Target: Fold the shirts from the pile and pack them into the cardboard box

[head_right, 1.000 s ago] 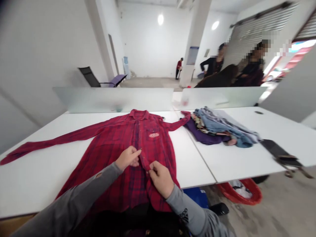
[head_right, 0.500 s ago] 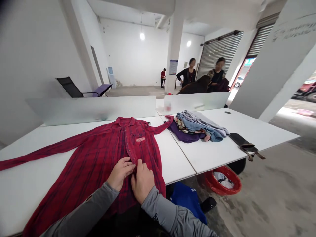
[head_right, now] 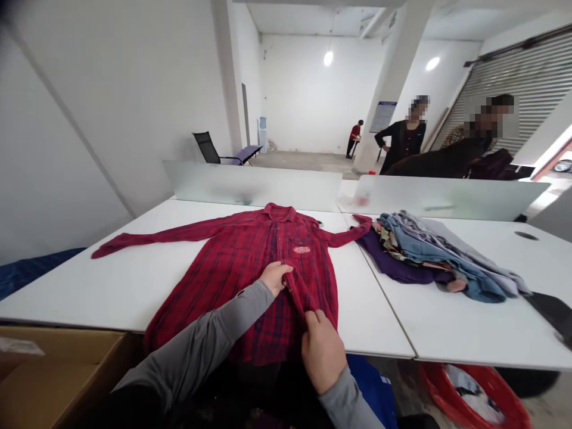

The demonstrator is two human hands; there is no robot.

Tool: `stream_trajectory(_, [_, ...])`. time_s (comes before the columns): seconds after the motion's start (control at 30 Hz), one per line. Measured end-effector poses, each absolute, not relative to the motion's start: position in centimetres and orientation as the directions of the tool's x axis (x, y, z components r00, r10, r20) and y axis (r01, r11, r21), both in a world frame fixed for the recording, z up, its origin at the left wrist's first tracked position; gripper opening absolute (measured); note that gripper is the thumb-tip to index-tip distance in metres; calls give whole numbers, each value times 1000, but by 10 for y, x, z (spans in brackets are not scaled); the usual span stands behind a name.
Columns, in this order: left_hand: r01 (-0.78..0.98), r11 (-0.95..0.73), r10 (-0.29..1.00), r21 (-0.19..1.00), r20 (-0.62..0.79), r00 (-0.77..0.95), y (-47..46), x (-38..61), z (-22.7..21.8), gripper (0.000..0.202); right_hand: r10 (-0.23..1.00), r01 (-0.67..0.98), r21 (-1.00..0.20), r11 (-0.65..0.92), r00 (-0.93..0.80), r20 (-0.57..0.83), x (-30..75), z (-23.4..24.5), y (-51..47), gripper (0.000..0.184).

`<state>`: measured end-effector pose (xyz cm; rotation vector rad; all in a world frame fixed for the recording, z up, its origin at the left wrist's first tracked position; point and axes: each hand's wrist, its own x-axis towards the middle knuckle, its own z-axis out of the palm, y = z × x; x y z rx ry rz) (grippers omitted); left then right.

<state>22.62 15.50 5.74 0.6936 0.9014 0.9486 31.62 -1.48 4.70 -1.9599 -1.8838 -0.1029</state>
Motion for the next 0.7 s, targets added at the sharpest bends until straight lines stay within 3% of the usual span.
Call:
stream_trajectory(0.1, [-376,432,896,819,-342,284,161,229,53,19,935,985,-175,7,56,351,330,53,-36,30])
stream_trajectory(0.17, [-372,440,890,817,-342,301,158,229,48,19,934,980,-196,41,32,357,333,58,-49,33])
stream_trajectory(0.37, [-349,425,885,835,-303,352,150,226,46,18,970,818,-523,240,-217,105,317,77,-57,32])
stream_trajectory(0.5, [-383,272,937,883,-153,313,144,208,59,35,950,741,-609,283,-302,75,316,90,-51,36])
stream_trajectory(0.6, [-351,87,965,932,9,262,137,185,57,56,915,724,-595,350,-401,51,316,92,-49,28])
stream_trajectory(0.7, [-230,88,967,969,-28,254,134,165,43,48,876,778,-481,404,-480,-41,309,80,-45,11])
